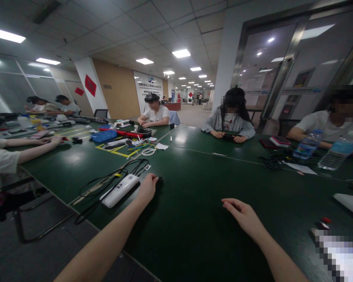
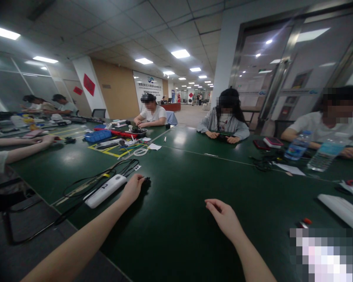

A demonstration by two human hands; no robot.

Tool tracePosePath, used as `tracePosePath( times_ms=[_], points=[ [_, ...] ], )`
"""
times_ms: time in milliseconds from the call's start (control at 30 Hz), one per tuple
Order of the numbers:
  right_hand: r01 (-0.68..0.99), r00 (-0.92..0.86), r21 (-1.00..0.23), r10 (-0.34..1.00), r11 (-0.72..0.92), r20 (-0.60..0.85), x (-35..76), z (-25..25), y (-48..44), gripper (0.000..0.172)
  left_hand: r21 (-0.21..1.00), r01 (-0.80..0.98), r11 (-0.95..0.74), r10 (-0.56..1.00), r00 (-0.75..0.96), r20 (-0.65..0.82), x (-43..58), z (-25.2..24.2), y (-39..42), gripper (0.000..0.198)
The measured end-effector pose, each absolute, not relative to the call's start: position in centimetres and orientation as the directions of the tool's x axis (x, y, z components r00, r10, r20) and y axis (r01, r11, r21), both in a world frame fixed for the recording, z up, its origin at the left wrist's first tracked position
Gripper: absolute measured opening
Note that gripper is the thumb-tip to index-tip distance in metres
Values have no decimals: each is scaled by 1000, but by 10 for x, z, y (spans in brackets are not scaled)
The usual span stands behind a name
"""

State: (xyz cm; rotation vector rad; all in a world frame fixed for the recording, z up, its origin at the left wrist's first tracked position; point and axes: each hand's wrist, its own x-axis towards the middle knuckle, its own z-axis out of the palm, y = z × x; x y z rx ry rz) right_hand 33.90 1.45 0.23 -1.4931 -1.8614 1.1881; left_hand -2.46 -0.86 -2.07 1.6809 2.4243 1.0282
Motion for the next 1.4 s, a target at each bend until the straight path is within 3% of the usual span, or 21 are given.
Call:
tracePosePath(
  times_ms=[467, 900, 1233, 1400],
  points=[
    [532, -305, -845, 942, 45, -142, 340, 2, 15, 37, 530, 828, 183, 869, -388, 306, -23, -18, -12, 20],
    [539, -306, -842, 939, 33, -159, 339, 3, 15, 36, 502, 859, 106, 873, -322, 367, -24, -22, -12, 18],
    [535, -310, -843, 941, 56, -134, 339, 3, 13, 37, 389, 921, -11, 912, -151, 383, -19, -21, -15, 15],
    [528, -314, -847, 940, 57, -133, 338, 3, 13, 37, 421, 907, 18, 881, -213, 422, -22, -25, -13, 15]
  ],
)
